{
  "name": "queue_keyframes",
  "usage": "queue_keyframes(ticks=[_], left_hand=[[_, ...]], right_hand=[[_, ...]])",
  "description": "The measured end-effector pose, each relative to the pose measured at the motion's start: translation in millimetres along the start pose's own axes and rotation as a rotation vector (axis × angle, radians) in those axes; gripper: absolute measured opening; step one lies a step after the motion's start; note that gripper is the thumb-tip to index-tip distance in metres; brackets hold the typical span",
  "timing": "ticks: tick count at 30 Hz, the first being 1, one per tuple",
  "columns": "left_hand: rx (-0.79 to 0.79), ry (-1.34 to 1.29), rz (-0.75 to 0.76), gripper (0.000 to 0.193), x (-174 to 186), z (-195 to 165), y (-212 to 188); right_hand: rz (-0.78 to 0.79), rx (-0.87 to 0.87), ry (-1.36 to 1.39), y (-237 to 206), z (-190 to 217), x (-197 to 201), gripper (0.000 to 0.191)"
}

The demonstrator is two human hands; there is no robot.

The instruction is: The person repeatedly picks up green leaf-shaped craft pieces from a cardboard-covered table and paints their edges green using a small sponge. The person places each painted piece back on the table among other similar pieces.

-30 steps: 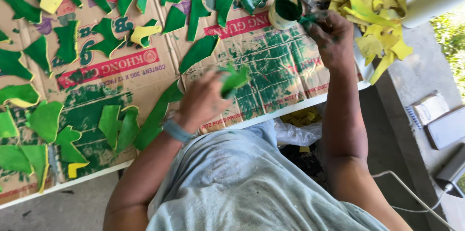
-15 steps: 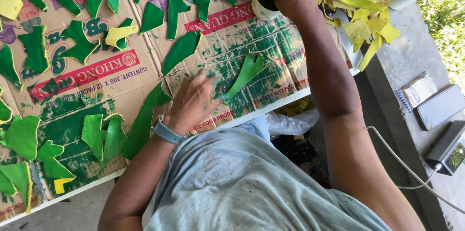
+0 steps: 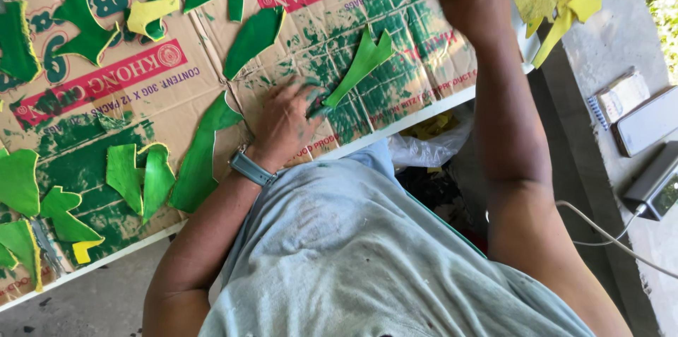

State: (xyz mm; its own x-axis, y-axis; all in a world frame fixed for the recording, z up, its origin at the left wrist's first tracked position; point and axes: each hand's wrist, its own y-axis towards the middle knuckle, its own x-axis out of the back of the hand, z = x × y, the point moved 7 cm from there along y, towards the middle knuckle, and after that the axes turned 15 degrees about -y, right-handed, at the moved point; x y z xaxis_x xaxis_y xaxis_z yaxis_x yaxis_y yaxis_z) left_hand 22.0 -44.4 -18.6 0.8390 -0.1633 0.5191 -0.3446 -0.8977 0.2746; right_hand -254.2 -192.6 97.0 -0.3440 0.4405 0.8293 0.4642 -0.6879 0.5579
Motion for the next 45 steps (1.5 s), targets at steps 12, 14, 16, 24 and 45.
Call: queue_keyframes(ticks=[12, 14, 16, 24, 45], left_hand=[[0.104, -0.091, 0.019, 0.020, 4.9, -2.8, 3.8], [0.065, -0.085, -0.001, 0.021, 6.0, -2.6, 3.5], [-0.004, -0.074, -0.022, 0.023, 7.2, -1.7, 2.8], [0.013, -0.082, -0.069, 0.037, 2.4, 20.0, 0.5], [0.027, -0.047, 0.026, 0.025, 9.4, -2.8, 7.3]], right_hand=[[0.250, -0.026, -0.044, -52.9, 98.9, -34.5, 0.009], [0.282, 0.017, -0.038, -59.1, 108.4, -39.0, 0.010], [0.298, 0.071, 0.016, -67.8, 130.8, -39.7, 0.009], [0.479, 0.227, 0.304, -81.8, 172.5, -21.3, 0.012], [0.184, 0.065, -0.055, -63.8, 82.2, -45.6, 0.009]])
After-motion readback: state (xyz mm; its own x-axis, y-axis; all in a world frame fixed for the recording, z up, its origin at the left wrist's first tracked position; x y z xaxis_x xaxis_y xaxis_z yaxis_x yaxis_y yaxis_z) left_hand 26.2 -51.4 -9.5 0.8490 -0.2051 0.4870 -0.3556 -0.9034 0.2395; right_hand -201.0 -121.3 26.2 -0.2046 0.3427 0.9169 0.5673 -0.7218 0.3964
